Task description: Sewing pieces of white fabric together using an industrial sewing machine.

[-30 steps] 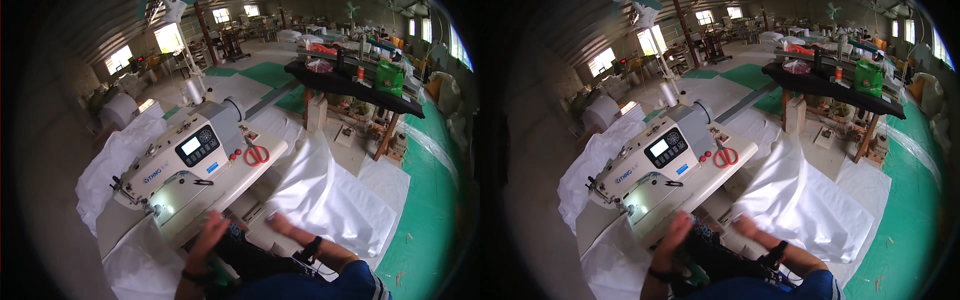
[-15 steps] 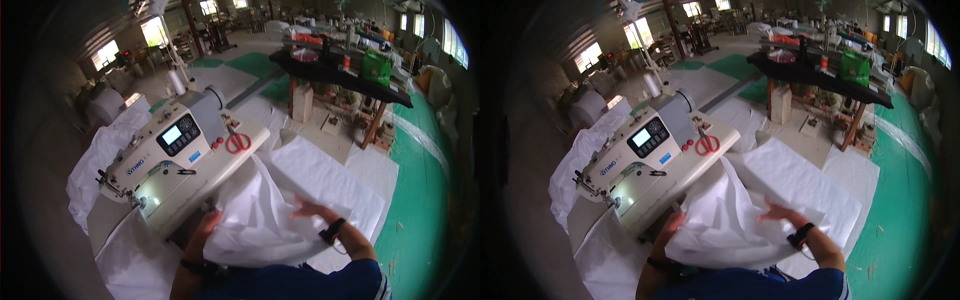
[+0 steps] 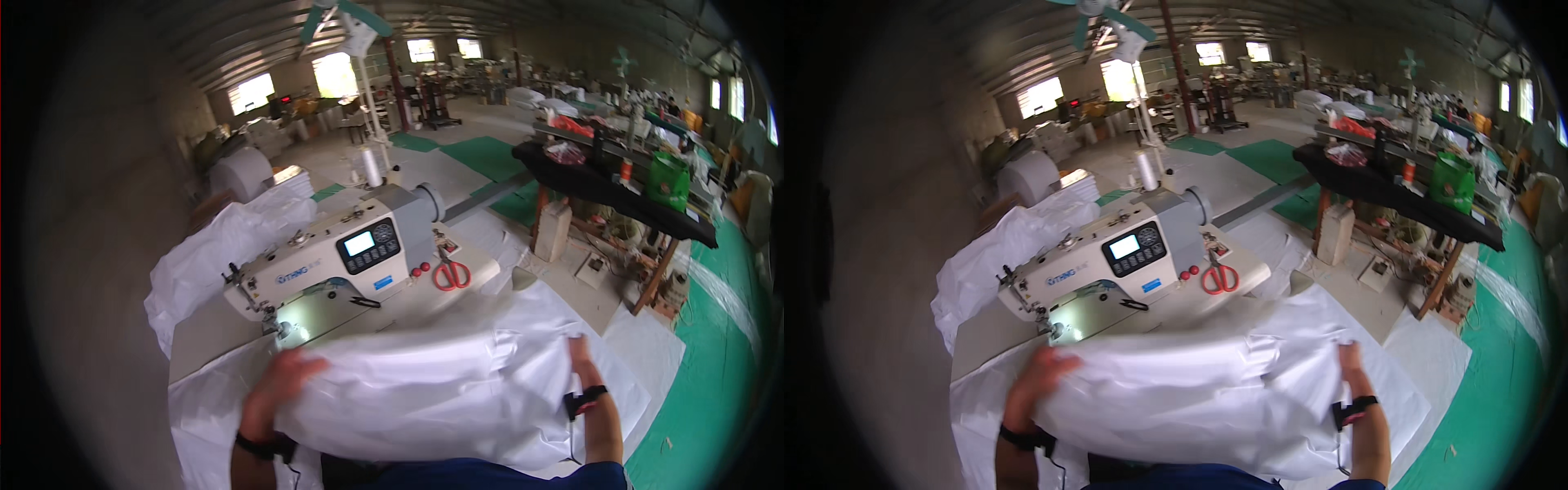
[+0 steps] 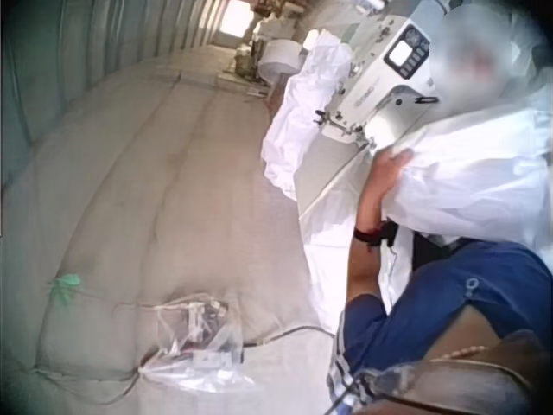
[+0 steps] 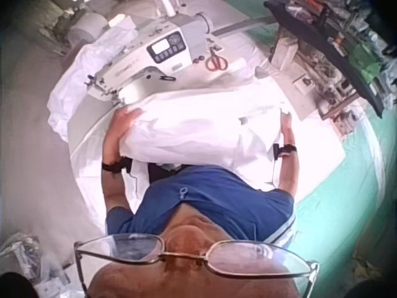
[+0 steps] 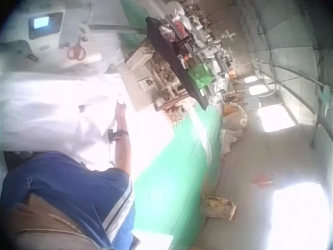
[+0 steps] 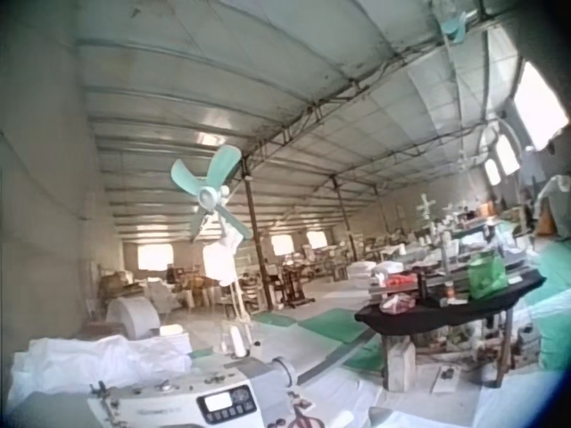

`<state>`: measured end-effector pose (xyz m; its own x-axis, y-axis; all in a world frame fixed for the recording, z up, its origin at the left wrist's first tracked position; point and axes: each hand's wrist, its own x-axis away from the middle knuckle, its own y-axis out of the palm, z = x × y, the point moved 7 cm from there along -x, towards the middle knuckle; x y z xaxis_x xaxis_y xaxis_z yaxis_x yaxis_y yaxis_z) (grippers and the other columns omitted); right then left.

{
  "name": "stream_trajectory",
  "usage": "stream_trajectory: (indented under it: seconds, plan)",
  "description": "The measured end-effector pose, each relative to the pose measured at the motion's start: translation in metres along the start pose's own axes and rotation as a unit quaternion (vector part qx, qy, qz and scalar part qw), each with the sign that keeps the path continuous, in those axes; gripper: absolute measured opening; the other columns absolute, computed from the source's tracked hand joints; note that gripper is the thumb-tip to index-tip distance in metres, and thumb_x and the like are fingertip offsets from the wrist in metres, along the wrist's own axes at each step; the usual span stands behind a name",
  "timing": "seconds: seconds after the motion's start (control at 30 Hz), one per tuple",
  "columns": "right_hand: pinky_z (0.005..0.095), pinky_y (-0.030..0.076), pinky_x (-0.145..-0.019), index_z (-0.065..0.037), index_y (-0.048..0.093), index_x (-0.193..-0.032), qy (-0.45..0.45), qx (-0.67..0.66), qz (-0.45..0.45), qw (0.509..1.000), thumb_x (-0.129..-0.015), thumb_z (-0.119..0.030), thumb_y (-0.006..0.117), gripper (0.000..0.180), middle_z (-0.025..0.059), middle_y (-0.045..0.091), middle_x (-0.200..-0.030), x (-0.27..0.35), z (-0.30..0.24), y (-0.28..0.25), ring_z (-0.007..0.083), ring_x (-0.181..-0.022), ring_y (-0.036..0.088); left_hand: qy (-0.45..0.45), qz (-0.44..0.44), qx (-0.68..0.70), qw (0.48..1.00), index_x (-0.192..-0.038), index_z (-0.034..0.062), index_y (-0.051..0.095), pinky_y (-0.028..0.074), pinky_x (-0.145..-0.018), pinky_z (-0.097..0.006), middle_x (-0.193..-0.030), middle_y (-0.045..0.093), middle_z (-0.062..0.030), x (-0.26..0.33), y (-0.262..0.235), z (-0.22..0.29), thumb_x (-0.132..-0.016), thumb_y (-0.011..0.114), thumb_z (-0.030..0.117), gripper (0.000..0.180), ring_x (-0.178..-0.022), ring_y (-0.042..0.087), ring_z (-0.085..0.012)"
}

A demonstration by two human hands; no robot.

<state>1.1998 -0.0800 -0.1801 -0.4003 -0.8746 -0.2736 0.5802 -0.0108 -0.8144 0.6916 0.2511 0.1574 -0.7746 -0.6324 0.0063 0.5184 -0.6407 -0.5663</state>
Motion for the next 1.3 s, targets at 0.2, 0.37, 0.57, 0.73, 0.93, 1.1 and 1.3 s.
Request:
stream_trajectory:
  seconds: [0.2,0.37,0.57,0.73,0.93,1.1,1.3]
  plan:
    - [0.0425,0.049,-0.077,0.008,0.056,-0.095,0.509,-0.261,-0.027,0.820,-0.080,-0.018,0.051,0.030,0.0229,0.062,-0.092,0.180,0.201,0.105,0.0374,-0.086,0.060,0.099,0.524,0.120,0.838,-0.135,0.0048,0.040,0.037,-0.096,-0.034,-0.130,0.045,-0.0108,0.230,-0.284,-0.151,-0.097,0.032,0.039,0.051,-0.114,0.046,-0.0204]
    - [0.0377,0.046,-0.086,0.000,0.050,-0.114,0.497,-0.289,-0.257,0.777,-0.065,-0.023,0.069,0.058,0.0204,0.062,-0.101,0.148,0.147,-0.019,0.0325,-0.096,0.061,0.143,0.736,-0.345,0.565,-0.134,-0.0026,0.034,0.039,-0.093,-0.037,-0.120,0.049,-0.0212,0.404,-0.351,-0.051,-0.095,0.037,0.034,0.054,-0.107,0.051,-0.0270]
    - [0.0572,0.022,-0.104,-0.011,0.020,-0.143,0.262,-0.196,-0.244,0.913,-0.074,-0.013,0.053,0.076,0.0215,0.018,-0.145,0.078,0.013,-0.070,0.0395,-0.133,0.020,-0.020,0.711,-0.218,0.668,-0.120,-0.0036,0.048,0.044,-0.083,-0.035,-0.102,0.058,-0.0162,0.474,-0.255,-0.105,-0.093,0.042,0.037,0.049,-0.093,0.056,-0.0237]
    - [0.0604,0.015,-0.101,-0.016,0.023,-0.137,0.183,-0.200,-0.432,0.860,-0.079,-0.057,0.048,0.075,0.0149,0.014,-0.144,0.061,0.026,0.070,0.0329,-0.133,0.009,-0.219,0.601,-0.015,0.769,-0.111,-0.0029,0.055,0.045,-0.076,-0.033,-0.090,0.061,-0.0124,0.418,-0.130,-0.152,-0.092,0.045,0.038,0.046,-0.084,0.058,-0.0221]
    - [0.0427,0.045,-0.079,-0.004,0.062,-0.095,-0.092,-0.134,-0.174,0.971,-0.076,-0.025,0.059,0.029,0.0142,0.064,-0.087,-0.116,-0.051,-0.118,0.0307,-0.085,0.061,-0.402,0.512,0.067,0.756,-0.089,-0.0025,0.062,0.046,-0.069,-0.030,-0.077,0.062,-0.0057,0.489,-0.087,-0.269,-0.091,0.049,0.042,0.046,-0.073,0.057,-0.0150]
    - [0.0275,0.051,-0.065,-0.005,0.047,-0.125,-0.207,-0.740,-0.328,0.549,-0.093,-0.025,0.050,0.038,0.0059,0.062,-0.092,-0.141,-0.273,-0.397,0.0139,-0.084,0.062,-0.474,0.446,-0.047,0.758,-0.098,-0.0078,0.060,0.045,-0.074,-0.036,-0.088,0.066,-0.0189,0.455,-0.095,-0.280,-0.087,0.053,0.038,0.047,-0.078,0.061,-0.0244]
    - [0.0299,0.052,-0.069,0.000,0.052,-0.112,-0.252,-0.674,-0.547,0.428,-0.086,-0.041,0.056,0.048,0.0113,0.061,-0.099,-0.073,-0.478,-0.455,0.0195,-0.085,0.063,-0.483,0.432,-0.136,0.749,-0.103,-0.0076,0.058,0.045,-0.078,-0.037,-0.094,0.064,-0.0226,0.525,-0.095,-0.316,-0.088,0.052,0.035,0.046,-0.087,0.062,-0.0285]
